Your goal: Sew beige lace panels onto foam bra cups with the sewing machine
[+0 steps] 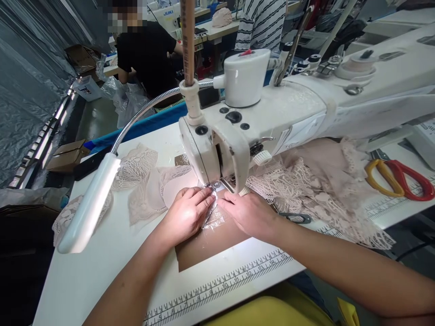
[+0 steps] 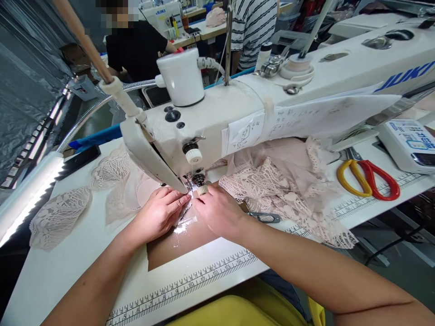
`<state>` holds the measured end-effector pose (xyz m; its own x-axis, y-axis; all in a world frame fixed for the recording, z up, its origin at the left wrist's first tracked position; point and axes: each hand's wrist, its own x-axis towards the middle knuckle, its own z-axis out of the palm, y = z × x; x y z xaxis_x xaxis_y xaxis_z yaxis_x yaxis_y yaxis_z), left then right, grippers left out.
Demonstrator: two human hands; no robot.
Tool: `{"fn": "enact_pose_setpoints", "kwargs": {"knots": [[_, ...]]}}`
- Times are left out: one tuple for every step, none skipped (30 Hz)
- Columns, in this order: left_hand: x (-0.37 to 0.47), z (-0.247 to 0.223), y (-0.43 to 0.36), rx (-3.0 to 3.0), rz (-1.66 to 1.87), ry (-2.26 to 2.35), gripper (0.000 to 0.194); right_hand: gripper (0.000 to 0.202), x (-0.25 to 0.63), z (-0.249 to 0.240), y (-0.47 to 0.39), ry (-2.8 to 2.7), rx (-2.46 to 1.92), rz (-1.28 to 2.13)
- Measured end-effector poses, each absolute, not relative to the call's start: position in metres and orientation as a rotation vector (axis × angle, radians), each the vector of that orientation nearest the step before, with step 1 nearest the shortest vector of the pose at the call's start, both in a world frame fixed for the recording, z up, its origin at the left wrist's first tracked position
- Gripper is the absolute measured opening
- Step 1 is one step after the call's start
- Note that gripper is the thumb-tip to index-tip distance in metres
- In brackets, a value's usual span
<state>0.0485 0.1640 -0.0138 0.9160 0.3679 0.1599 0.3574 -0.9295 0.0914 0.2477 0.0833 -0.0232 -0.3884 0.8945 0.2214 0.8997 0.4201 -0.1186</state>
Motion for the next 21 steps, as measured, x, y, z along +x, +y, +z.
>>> {"fn": "enact_pose_setpoints", "kwargs": {"knots": [[0.0486, -0.0138, 0.1646, 3.018, 0.264, 0.571, 0.033, 0.028, 0.2468, -0.0226, 0.0842, -2.422, -1.599, -0.024], [0.0487, -0.0140, 0.1651, 3.019, 0.263, 0.570, 0.033, 0.029, 0.2458, -0.0217, 0.0852, -2.416, -1.634, -0.018], [0.0487, -0.0142, 0.1656, 3.017, 0.266, 0.573, 0.033, 0.029, 0.2447, -0.0207, 0.0861, -2.409, -1.670, -0.012], [0.0487, -0.0145, 0.1662, 3.011, 0.272, 0.575, 0.032, 0.028, 0.2436, -0.0195, 0.0870, -2.405, -1.705, -0.005], [0.0487, -0.0148, 0.1667, 3.004, 0.281, 0.579, 0.032, 0.028, 0.2425, -0.0182, 0.0879, -2.402, -1.738, 0.002], [0.0487, -0.0151, 0.1673, 2.995, 0.286, 0.588, 0.032, 0.027, 0.2416, -0.0169, 0.0886, -2.399, -1.767, 0.010], [0.0487, -0.0152, 0.1678, 2.988, 0.290, 0.598, 0.032, 0.026, 0.2409, -0.0158, 0.0892, -2.396, -1.789, 0.019], [0.0487, -0.0152, 0.1683, 2.983, 0.290, 0.609, 0.032, 0.026, 0.2405, -0.0148, 0.0897, -2.391, -1.801, 0.027], [0.0488, -0.0150, 0.1688, 2.981, 0.287, 0.618, 0.033, 0.026, 0.2405, -0.0142, 0.0900, -2.385, -1.804, 0.033], [0.0489, -0.0146, 0.1693, 2.979, 0.282, 0.628, 0.033, 0.027, 0.2407, -0.0140, 0.0902, -2.380, -1.801, 0.037], [0.0490, -0.0142, 0.1697, 2.976, 0.275, 0.640, 0.033, 0.028, 0.2411, -0.0141, 0.0902, -2.377, -1.791, 0.042], [0.0491, -0.0138, 0.1702, 2.971, 0.267, 0.652, 0.033, 0.030, 0.2418, -0.0147, 0.0902, -2.376, -1.780, 0.049], [0.0492, -0.0133, 0.1707, 2.966, 0.264, 0.666, 0.033, 0.032, 0.2425, -0.0155, 0.0902, -2.378, -1.768, 0.059], [0.0492, -0.0129, 0.1711, 2.961, 0.259, 0.679, 0.032, 0.033, 0.2433, -0.0165, 0.0902, -2.380, -1.757, 0.070], [0.0492, -0.0126, 0.1714, 2.957, 0.256, 0.691, 0.032, 0.034, 0.2440, -0.0177, 0.0902, -2.383, -1.745, 0.082], [0.0492, -0.0124, 0.1717, 2.956, 0.257, 0.700, 0.031, 0.035, 0.2447, -0.0189, 0.0903, -2.385, -1.733, 0.091], [0.0492, -0.0122, 0.1719, 2.956, 0.258, 0.706, 0.031, 0.035, 0.2453, -0.0199, 0.0904, -2.387, -1.720, 0.098], [0.0492, -0.0122, 0.1721, 2.956, 0.261, 0.711, 0.031, 0.035, 0.2458, -0.0208, 0.0905, -2.389, -1.707, 0.103], [0.0492, -0.0122, 0.1722, 2.955, 0.264, 0.715, 0.031, 0.034, 0.2461, -0.0214, 0.0906, -2.388, -1.696, 0.107], [0.0493, -0.0123, 0.1722, 2.955, 0.265, 0.717, 0.031, 0.033, 0.2462, -0.0215, 0.0907, -2.384, -1.687, 0.112], [0.0493, -0.0125, 0.1720, 2.956, 0.266, 0.719, 0.032, 0.032, 0.2463, -0.0213, 0.0907, -2.381, -1.679, 0.121]]}}
